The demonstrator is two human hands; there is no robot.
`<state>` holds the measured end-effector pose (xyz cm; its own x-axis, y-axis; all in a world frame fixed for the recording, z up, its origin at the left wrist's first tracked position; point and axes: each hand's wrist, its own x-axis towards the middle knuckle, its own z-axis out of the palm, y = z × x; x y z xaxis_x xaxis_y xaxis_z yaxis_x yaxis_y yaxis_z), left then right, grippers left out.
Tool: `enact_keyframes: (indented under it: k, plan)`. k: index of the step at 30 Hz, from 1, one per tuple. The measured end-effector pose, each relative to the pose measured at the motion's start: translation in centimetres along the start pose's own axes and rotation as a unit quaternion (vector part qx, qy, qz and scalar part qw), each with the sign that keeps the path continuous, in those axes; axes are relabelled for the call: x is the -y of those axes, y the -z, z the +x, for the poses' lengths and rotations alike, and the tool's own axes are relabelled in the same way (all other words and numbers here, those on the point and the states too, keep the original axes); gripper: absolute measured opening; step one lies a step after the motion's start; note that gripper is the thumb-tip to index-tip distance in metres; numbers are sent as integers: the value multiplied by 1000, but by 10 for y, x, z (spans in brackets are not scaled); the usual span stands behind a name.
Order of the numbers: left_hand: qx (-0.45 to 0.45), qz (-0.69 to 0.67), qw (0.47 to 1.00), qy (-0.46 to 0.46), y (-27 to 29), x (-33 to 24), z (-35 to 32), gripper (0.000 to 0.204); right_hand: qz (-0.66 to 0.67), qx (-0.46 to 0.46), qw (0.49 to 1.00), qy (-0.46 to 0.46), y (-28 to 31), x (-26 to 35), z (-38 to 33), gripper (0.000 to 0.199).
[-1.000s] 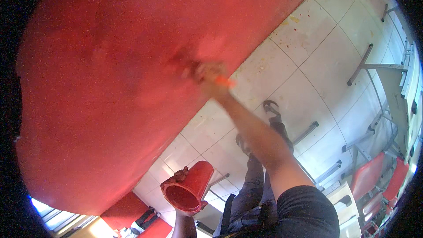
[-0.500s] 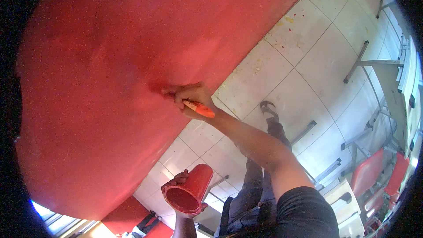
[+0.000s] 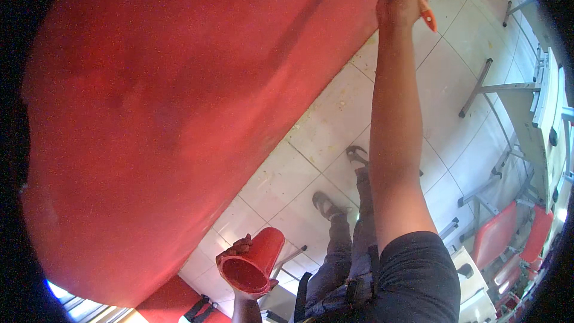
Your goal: Painting a wall with red paint using a paint brush.
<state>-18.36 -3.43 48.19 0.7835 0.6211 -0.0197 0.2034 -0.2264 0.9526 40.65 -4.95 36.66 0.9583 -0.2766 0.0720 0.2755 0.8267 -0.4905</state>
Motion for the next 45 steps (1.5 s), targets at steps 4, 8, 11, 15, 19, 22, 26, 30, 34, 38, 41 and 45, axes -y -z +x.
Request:
enact_keyframes:
  k: [4,8,11,15,19,22,26,30,34,38,41,45]
  plan:
    - [-13,-13,1000,-7,-4,3,2,106,-1,-24,999,-24,12,-25,38,31]
    - [-40,-52,998,-7,-8,9,-1,104,-220,177,959,-12,51,-74,-27,14]
    - [-44,-48,998,6,-7,5,-1,103,-319,189,928,-41,53,-57,-186,12]
    - [-17,-41,999,7,-7,4,3,104,-93,213,920,-315,50,-33,-342,25]
    - [-8,-63,998,2,1,15,-1,101,-86,356,850,-378,47,-10,-399,24]
    - [12,-96,995,-11,-22,16,9,100,-395,331,839,-173,142,-57,-352,17]
    - [-11,-69,998,6,3,19,-5,100,-468,168,864,-77,69,-38,-218,18]
    - [-23,-67,997,5,13,21,-13,100,-247,1,965,-85,58,-42,-197,22]
    - [-32,-65,997,3,15,24,-14,101,-177,-7,950,-257,54,-56,-327,16]
    - [-33,-72,997,-3,21,25,-11,101,-32,229,866,-444,49,-21,-447,22]
    - [-18,-87,996,-5,11,21,-3,101,31,140,890,-433,87,-34,-427,15]
    - [-13,-121,992,-17,-6,20,4,100,-278,36,936,-214,168,-72,-233,23]
